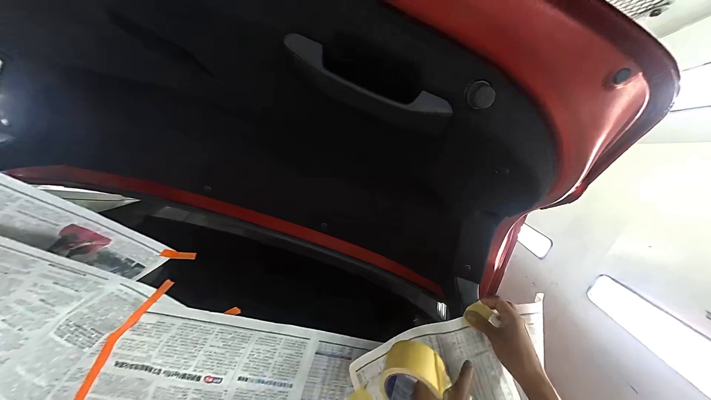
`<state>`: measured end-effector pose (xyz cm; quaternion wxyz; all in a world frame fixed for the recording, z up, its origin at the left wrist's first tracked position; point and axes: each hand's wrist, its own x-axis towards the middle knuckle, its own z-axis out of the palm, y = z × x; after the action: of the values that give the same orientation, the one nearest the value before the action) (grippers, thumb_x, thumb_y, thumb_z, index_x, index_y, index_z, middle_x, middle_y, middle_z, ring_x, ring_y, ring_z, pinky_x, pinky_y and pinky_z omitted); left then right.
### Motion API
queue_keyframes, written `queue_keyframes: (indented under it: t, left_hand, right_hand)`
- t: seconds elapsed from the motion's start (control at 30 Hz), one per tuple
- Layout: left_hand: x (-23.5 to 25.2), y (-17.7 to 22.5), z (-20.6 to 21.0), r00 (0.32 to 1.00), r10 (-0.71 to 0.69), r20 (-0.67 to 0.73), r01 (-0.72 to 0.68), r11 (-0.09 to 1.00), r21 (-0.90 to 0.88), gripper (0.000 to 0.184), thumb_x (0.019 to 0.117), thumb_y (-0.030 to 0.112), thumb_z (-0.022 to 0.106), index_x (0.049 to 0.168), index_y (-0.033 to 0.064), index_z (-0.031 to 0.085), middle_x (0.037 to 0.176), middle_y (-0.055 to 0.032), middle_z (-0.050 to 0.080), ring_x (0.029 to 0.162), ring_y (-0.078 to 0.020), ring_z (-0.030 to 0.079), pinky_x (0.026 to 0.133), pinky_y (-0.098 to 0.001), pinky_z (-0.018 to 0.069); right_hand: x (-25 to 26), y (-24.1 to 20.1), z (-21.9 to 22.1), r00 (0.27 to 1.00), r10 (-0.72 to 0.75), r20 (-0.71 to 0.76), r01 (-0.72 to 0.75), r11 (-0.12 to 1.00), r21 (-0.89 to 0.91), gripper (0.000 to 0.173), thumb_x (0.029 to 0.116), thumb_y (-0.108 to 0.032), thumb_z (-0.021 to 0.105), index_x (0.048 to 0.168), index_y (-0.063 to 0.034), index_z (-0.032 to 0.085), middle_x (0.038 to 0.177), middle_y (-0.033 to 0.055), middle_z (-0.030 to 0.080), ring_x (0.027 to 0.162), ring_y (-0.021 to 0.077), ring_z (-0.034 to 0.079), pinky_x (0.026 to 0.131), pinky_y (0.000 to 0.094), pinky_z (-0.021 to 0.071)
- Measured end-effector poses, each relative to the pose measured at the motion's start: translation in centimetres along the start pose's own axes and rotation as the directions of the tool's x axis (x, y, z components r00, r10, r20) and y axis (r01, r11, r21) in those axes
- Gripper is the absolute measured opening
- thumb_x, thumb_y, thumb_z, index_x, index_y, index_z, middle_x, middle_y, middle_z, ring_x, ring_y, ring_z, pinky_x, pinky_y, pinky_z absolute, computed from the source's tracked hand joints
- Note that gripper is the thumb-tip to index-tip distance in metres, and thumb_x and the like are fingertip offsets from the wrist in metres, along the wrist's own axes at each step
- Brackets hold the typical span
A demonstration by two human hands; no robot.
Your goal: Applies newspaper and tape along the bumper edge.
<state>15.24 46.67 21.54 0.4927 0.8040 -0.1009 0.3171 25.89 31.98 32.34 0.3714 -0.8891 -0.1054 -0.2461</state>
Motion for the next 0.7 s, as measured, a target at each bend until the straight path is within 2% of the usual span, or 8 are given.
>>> queue_keyframes:
  t: [0.17,0.23,0.3,0.33,0.43,0.53,0.6,0.7]
  left_hand:
    - [2.3,1.8,3.3,0.989,0.001,-0.149,0.015,0.994,0.107,0.036,0.0973,0.026,0.06,0.131,0.0233,0.072,0.109,-0.0324,0.068,0.102,-0.0492,0.065,0.093,-0.0614,0.0504]
    - [3.3,2.1,3.8,0.974,0.022,-0.227,0.017,0.985,0.172,0.034,0.0961,0.027,0.062,0.128,0.0249,0.074,0.109,-0.0337,0.067,0.104,-0.0524,0.064,0.095,-0.064,0.0487]
    - [4.2,2.2,4.2,0.973,0.018,-0.228,0.037,0.971,0.237,0.035,0.0975,0.029,0.061,0.13,0.0269,0.073,0.11,-0.0342,0.067,0.108,-0.0558,0.062,0.099,-0.0683,0.0452]
    - [4.8,2.3,4.4,0.975,0.003,-0.221,0.059,0.96,0.273,0.035,0.0987,0.031,0.059,0.132,0.029,0.071,0.11,-0.0332,0.067,0.108,-0.0556,0.062,0.099,-0.0684,0.0448]
    - [5.8,2.1,5.5,0.969,-0.027,-0.245,0.116,0.927,0.356,0.036,0.1007,0.039,0.053,0.132,0.0352,0.07,0.108,-0.0303,0.066,0.102,-0.0505,0.062,0.092,-0.063,0.0475]
    - [6.9,2.4,5.5,0.968,-0.028,-0.249,0.136,0.892,0.431,0.036,0.1021,0.044,0.049,0.129,0.036,0.072,0.112,-0.03,0.065,0.105,-0.0495,0.062,0.093,-0.063,0.0471]
    - [7.5,2.9,5.3,0.971,-0.046,-0.234,0.15,0.881,0.449,0.033,0.1007,0.041,0.053,0.125,0.0339,0.074,0.118,-0.0323,0.064,0.111,-0.0519,0.061,0.095,-0.0658,0.046]
    - [8.4,3.9,5.0,0.974,-0.114,-0.197,0.191,0.881,0.432,0.029,0.0995,0.036,0.058,0.122,0.0299,0.075,0.125,-0.0321,0.062,0.117,-0.052,0.058,0.098,-0.0663,0.0442]
  right_hand:
    - [0.0,1.0,1.5,0.977,-0.145,-0.159,0.138,0.989,-0.057,0.035,0.084,-0.032,0.079,0.11,-0.0086,0.075,0.118,0.0116,0.068,0.114,0.0304,0.061,0.096,0.049,0.0508]
    - [-0.2,1.2,1.6,0.96,-0.171,-0.219,0.153,0.983,-0.099,0.05,0.0833,-0.034,0.08,0.126,-0.0111,0.072,0.127,0.0145,0.063,0.118,0.0341,0.058,0.098,0.0551,0.0483]
    - [0.3,0.9,1.0,0.971,-0.107,-0.213,0.08,0.988,-0.13,0.077,0.0837,-0.029,0.082,0.152,-0.0113,0.051,0.129,0.0197,0.06,0.113,0.0382,0.059,0.094,0.0594,0.0491]
    - [1.0,1.1,0.9,0.971,-0.064,-0.232,0.038,0.993,-0.114,0.078,0.0841,-0.03,0.082,0.153,-0.0119,0.05,0.125,0.0188,0.062,0.108,0.0359,0.061,0.091,0.0563,0.0514]
    - [2.6,1.7,1.1,0.97,0.048,-0.238,-0.051,0.999,-0.007,0.05,0.0864,-0.027,0.082,0.127,-0.0053,0.064,0.109,0.0153,0.063,0.095,0.0292,0.062,0.082,0.0485,0.053]
    - [2.3,1.3,1.2,0.976,-0.03,-0.215,0.008,0.995,-0.101,0.024,0.0945,-0.027,0.072,0.103,-0.0049,0.071,0.102,0.0126,0.065,0.095,0.0285,0.065,0.082,0.0483,0.0551]
    - [1.2,1.0,1.5,0.967,-0.115,-0.228,0.072,0.98,-0.188,0.017,0.0972,-0.021,0.066,0.101,-0.0058,0.073,0.1,0.0118,0.068,0.098,0.0286,0.067,0.085,0.0467,0.0565]
    - [-0.9,0.1,1.8,0.977,-0.077,-0.201,0.036,0.979,-0.2,0.023,0.1026,-0.016,0.057,0.113,-0.0051,0.074,0.108,0.0136,0.072,0.103,0.0305,0.07,0.092,0.0477,0.0566]
